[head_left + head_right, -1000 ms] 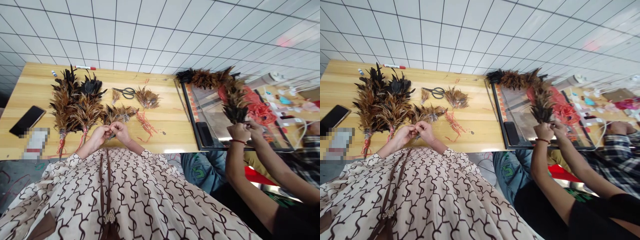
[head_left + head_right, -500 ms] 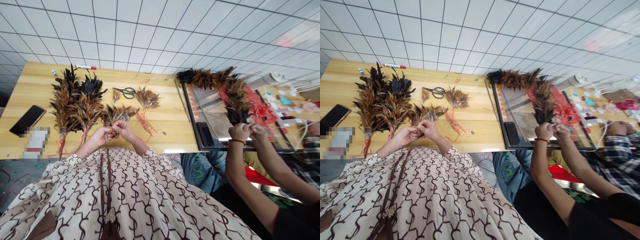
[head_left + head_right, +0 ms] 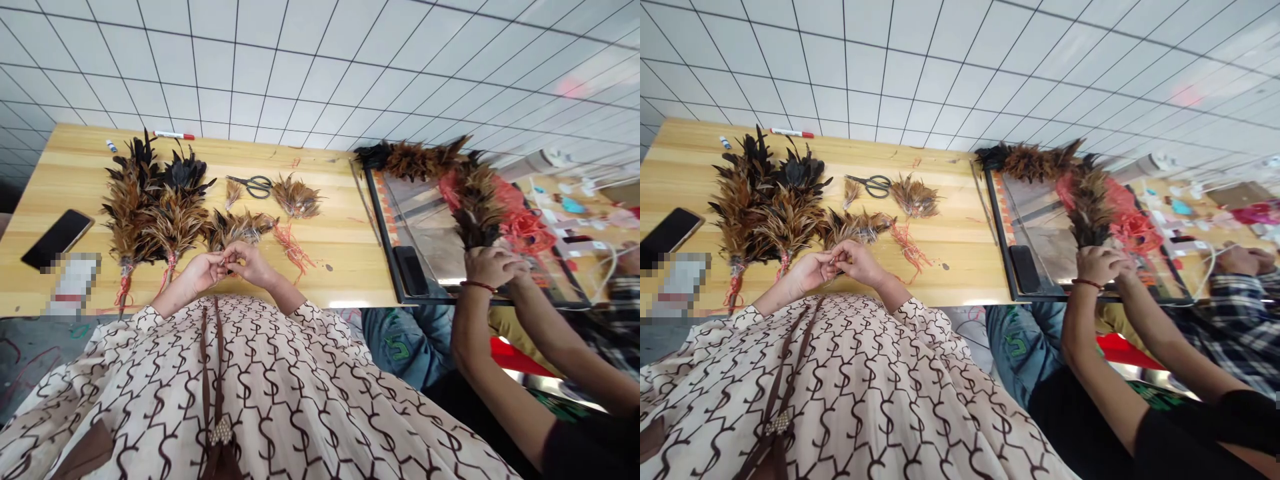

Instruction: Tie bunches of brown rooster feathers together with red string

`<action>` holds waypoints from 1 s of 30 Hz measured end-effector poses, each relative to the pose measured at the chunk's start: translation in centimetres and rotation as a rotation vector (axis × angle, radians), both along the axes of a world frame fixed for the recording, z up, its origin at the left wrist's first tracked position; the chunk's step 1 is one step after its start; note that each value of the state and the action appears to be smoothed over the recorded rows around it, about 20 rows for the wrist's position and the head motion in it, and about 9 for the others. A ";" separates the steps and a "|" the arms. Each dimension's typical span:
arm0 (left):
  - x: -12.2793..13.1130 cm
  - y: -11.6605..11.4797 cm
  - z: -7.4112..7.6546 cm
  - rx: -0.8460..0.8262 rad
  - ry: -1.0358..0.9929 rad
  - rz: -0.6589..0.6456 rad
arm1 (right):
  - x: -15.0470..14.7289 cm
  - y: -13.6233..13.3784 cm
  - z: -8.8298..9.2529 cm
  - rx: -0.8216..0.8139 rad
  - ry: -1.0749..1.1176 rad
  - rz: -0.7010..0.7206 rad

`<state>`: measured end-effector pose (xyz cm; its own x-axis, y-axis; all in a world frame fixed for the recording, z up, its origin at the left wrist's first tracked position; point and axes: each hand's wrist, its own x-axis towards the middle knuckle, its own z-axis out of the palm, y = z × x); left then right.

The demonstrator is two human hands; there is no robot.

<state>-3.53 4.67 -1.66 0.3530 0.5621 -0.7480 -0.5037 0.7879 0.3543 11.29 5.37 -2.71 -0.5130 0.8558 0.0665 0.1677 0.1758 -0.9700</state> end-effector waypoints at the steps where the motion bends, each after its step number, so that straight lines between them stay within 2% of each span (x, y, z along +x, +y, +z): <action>1: 0.0 0.0 -0.1 0.004 -0.007 0.007 | 0.0 0.0 0.1 0.064 -0.027 0.003; 5: -0.1 0.0 -0.4 0.016 -0.033 0.029 | -0.1 -0.2 0.3 0.224 -0.077 0.010; 8: -0.1 -0.1 -0.3 0.035 -0.051 0.016 | -0.3 -0.2 0.1 0.236 -0.050 -0.040; 10: -0.1 -0.1 -0.1 0.054 -0.052 -0.005 | -0.5 -0.3 -0.3 0.145 0.012 -0.094; 14: 0.0 -0.2 0.3 0.099 0.013 -0.049 | -0.7 -0.3 -1.0 -0.207 0.214 -0.166; 16: 0.1 -0.3 0.4 0.137 0.069 -0.082 | -0.7 -0.3 -1.1 -0.313 0.270 -0.186; 20: 0.4 -0.6 0.3 0.267 0.228 -0.118 | -0.5 -0.2 -1.0 -0.367 0.310 -0.234; 25: 1.0 -1.0 0.1 0.444 0.467 -0.083 | -0.5 -0.1 -1.1 -0.389 0.312 -0.231; 30: 1.2 -1.2 -0.3 0.565 0.543 -0.093 | -0.7 0.0 -1.3 -0.377 0.300 -0.243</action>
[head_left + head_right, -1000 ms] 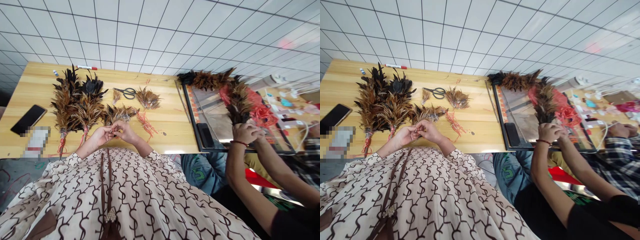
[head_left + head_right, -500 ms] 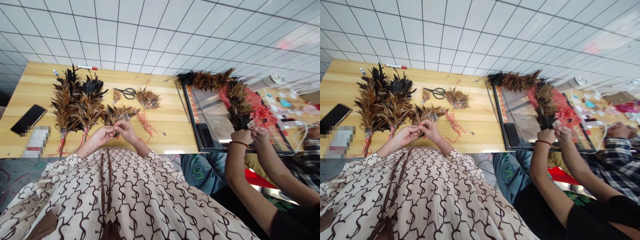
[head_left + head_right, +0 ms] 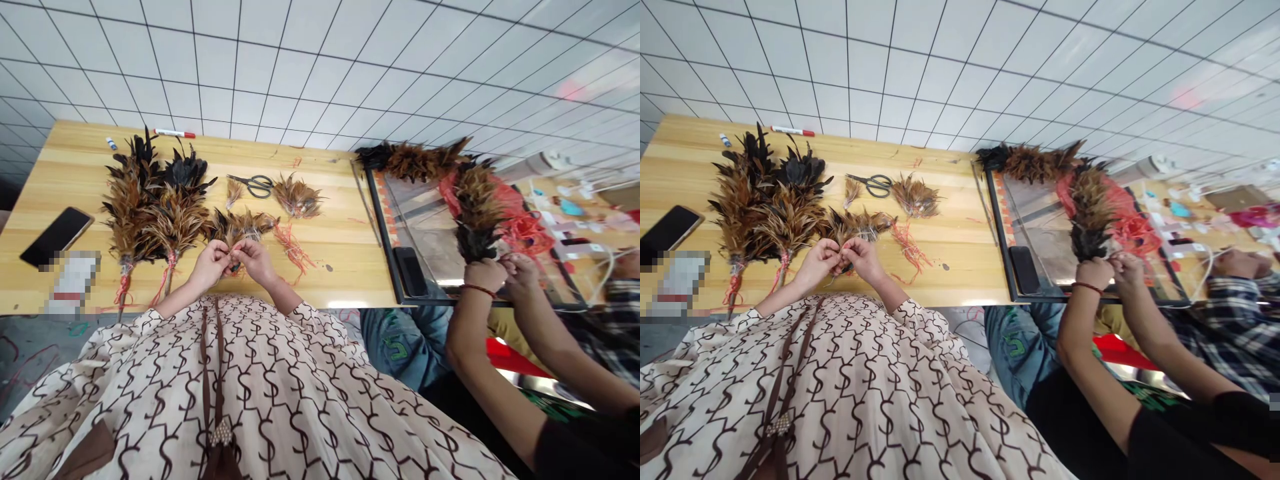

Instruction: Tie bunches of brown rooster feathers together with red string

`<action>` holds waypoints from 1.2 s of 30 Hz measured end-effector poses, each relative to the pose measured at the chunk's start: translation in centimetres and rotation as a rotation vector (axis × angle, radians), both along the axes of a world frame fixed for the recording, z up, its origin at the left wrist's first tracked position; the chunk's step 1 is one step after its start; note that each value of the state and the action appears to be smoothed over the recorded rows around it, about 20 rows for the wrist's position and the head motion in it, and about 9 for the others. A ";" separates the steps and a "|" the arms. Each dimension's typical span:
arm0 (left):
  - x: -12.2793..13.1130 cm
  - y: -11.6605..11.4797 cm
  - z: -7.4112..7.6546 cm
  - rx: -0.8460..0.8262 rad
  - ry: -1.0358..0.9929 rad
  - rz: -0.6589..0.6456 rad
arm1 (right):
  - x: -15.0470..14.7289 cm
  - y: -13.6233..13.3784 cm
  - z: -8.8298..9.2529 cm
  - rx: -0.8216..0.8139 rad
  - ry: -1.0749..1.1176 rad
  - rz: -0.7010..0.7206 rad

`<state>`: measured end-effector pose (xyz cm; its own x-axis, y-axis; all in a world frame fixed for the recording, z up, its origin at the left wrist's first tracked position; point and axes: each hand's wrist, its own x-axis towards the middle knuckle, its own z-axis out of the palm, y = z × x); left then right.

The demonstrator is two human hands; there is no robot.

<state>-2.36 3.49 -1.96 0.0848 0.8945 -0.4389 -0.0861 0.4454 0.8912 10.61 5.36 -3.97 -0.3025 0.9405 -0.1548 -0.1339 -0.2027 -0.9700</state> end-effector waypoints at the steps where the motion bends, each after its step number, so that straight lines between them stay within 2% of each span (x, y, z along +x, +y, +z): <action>1: 0.0 0.0 -0.1 0.017 0.020 -0.003 | -0.1 0.0 0.0 0.003 -0.009 -0.001; 10: 0.1 -0.2 -0.1 0.178 0.225 0.090 | -0.6 -0.3 0.1 0.008 -0.069 -0.006; 16: 0.0 -0.4 0.2 0.183 0.138 0.042 | -0.6 -0.2 0.2 0.002 -0.042 -0.025; 22: 0.1 -0.3 1.2 0.198 0.098 0.078 | -0.4 0.1 0.2 0.000 -0.016 -0.011; 28: 0.2 -0.2 1.0 0.121 0.018 0.101 | -0.6 0.0 0.0 -0.044 -0.010 -0.002; 36: 0.2 0.1 1.1 0.056 -0.092 0.126 | -0.7 -0.1 0.5 -0.024 -0.034 -0.068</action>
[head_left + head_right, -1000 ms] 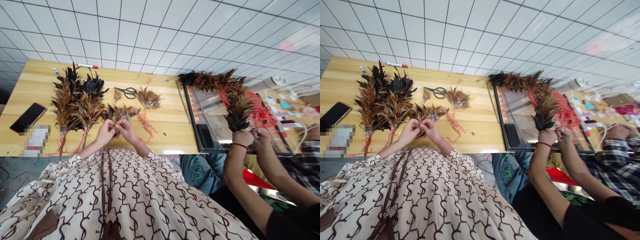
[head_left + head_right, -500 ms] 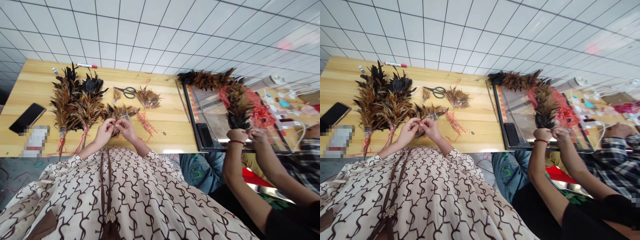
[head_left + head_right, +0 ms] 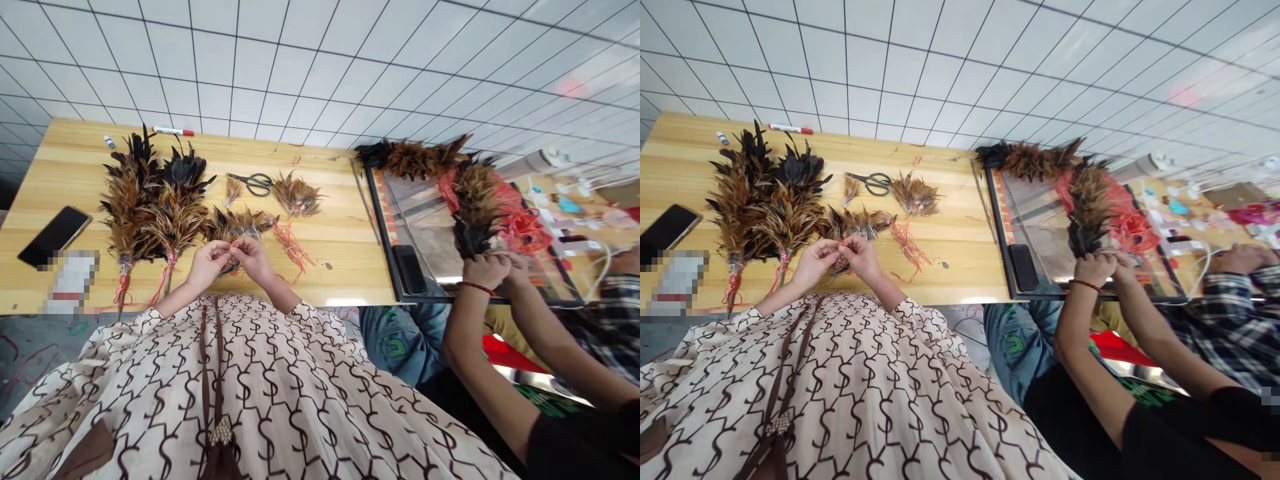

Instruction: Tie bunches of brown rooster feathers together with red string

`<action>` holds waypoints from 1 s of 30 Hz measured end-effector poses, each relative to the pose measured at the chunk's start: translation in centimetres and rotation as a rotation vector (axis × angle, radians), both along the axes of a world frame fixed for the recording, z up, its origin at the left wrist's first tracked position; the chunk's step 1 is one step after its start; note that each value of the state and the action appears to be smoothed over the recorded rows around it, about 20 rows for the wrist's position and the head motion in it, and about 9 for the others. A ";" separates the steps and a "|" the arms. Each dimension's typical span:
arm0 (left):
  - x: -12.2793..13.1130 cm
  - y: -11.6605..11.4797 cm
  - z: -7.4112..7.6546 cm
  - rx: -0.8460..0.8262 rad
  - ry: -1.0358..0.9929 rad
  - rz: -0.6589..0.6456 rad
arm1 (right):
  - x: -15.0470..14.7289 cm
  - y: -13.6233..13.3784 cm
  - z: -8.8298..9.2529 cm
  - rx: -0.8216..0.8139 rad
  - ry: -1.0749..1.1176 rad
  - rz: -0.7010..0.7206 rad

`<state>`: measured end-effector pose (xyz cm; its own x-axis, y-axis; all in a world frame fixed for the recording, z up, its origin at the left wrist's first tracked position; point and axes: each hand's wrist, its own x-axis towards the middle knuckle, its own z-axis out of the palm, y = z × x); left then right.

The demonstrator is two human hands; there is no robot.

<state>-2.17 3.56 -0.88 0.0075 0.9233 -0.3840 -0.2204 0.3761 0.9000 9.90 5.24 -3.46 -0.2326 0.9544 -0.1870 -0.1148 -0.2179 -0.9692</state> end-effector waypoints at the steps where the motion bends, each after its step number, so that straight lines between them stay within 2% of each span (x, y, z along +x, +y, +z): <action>1: 0.0 0.0 0.0 -0.014 -0.014 0.005 | 0.0 0.0 0.0 0.004 -0.007 -0.013; 10: 0.0 0.0 -0.6 -0.098 -0.048 0.030 | -0.6 -0.2 -0.4 0.066 -0.136 -0.128; 17: 0.1 0.0 -1.2 -0.117 -0.033 0.057 | -0.9 -0.2 -0.3 0.139 -0.256 -0.128; 23: -0.1 0.1 -1.4 -0.188 -0.104 0.076 | -0.9 0.2 0.0 0.157 -0.193 -0.093; 26: -0.5 0.3 -1.4 -0.255 -0.170 0.116 | -0.1 0.4 0.5 0.193 -0.175 -0.168; 30: -0.8 0.5 -1.1 -0.280 -0.246 0.134 | 0.8 -0.3 0.7 0.242 -0.288 -0.246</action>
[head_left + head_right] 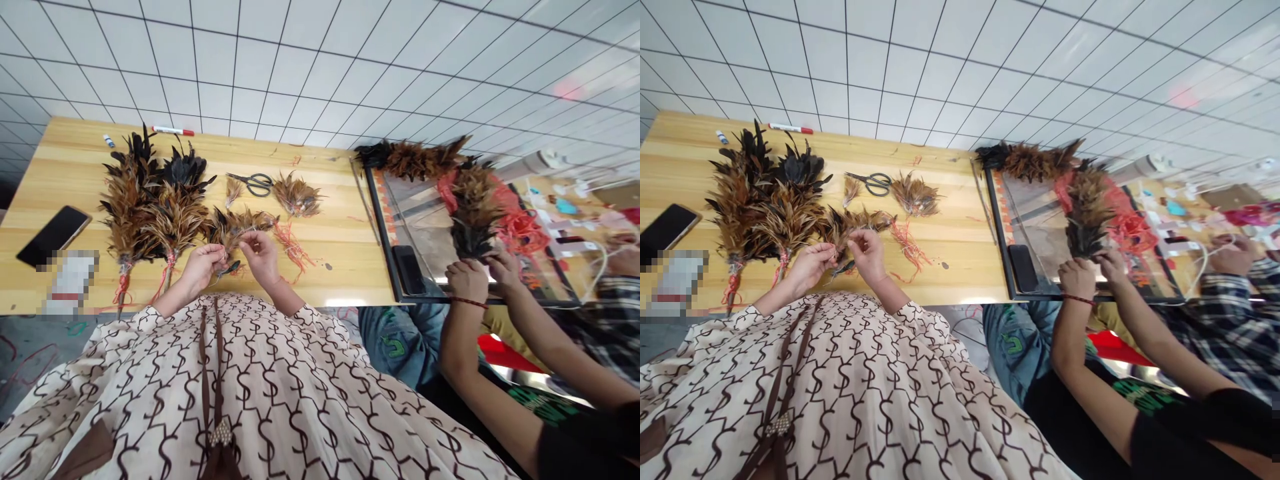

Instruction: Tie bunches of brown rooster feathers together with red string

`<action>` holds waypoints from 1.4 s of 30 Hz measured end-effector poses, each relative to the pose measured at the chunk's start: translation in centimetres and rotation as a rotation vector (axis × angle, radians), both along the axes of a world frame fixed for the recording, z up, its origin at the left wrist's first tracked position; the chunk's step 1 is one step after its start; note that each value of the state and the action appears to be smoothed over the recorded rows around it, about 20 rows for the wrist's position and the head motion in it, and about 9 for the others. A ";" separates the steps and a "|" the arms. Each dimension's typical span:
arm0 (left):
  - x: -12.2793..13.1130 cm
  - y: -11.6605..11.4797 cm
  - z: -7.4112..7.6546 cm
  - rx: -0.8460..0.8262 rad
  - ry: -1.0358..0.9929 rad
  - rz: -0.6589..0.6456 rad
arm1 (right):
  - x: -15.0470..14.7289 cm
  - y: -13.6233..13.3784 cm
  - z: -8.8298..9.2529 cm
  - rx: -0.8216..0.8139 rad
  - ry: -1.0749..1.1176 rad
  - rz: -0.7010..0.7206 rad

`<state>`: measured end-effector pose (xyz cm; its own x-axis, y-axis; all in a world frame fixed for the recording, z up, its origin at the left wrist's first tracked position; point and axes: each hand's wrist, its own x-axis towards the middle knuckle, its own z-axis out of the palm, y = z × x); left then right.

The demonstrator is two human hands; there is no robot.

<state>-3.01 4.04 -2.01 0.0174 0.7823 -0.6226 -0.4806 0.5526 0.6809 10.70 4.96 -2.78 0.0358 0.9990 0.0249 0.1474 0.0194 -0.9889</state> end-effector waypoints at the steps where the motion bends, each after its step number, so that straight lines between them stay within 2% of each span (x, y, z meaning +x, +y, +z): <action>1: 0.0 0.0 0.1 -0.002 -0.008 0.000 | 0.0 -0.3 -0.1 -0.011 -0.014 0.015; 5: 0.2 0.0 0.6 -0.019 -0.032 0.018 | -0.5 -1.5 -1.0 -0.055 -0.020 0.084; 10: 0.3 -0.1 0.8 -0.015 -0.078 0.025 | -0.9 -1.6 -1.6 -0.080 -0.023 0.075; 18: 0.1 -0.2 0.4 -0.016 -0.094 -0.003 | -1.2 -1.3 -1.1 0.040 -0.128 0.060; 24: 0.1 -0.2 0.6 -0.012 -0.104 -0.024 | -1.3 -1.3 -0.9 0.053 -0.165 0.078; 34: 0.3 -0.1 0.3 -0.009 -0.097 -0.027 | -1.4 -1.1 -1.2 -0.086 0.072 0.061; 42: 0.4 -0.3 0.1 0.014 -0.076 -0.052 | -1.3 -0.9 -1.0 -0.224 0.265 0.153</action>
